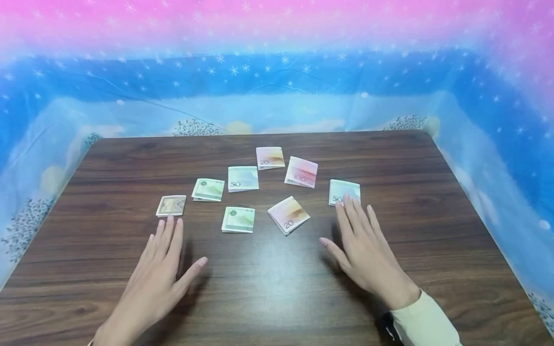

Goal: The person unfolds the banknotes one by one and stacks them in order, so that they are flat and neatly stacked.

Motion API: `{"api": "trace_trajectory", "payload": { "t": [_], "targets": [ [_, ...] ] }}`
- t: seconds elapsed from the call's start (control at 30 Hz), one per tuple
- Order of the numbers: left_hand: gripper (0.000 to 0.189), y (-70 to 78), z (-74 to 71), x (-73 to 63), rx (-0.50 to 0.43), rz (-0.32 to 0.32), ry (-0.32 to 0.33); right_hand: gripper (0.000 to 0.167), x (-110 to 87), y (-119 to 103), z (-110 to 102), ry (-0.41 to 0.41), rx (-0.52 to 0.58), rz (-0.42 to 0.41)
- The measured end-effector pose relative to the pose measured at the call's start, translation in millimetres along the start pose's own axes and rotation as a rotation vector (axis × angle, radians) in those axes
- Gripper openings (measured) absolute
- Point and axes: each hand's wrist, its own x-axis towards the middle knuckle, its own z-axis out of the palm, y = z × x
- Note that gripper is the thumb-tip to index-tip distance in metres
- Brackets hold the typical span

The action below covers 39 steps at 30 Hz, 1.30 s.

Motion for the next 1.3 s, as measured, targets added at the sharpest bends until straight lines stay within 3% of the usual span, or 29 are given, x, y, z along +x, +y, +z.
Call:
{"api": "trace_trajectory", "payload": {
  "t": [0.37,0.53,0.87,1.07,1.3],
  "targets": [
    [0.087,-3.4,-9.6,21.7,-0.193,-0.015,-0.066,0.081,48.9,26.9,-4.5,-0.09,0.187,0.079],
    [0.083,-5.5,-12.6,30.2,-0.294,-0.036,-0.071,0.08,77.4,38.2,-3.6,-0.108,0.278,0.116],
    [0.07,-3.0,-9.8,43.6,-0.497,-0.068,-0.055,0.077,125.6,54.4,0.3,-0.212,0.336,0.244],
    [0.065,-4.5,-8.5,44.4,-0.548,-0.101,-0.065,0.067,152.1,58.7,11.6,-0.216,0.375,0.307],
    [0.064,-3.2,-6.3,45.2,-0.559,-0.109,-0.078,0.069,174.3,61.4,22.5,-0.227,0.384,0.354]
  ]
}}
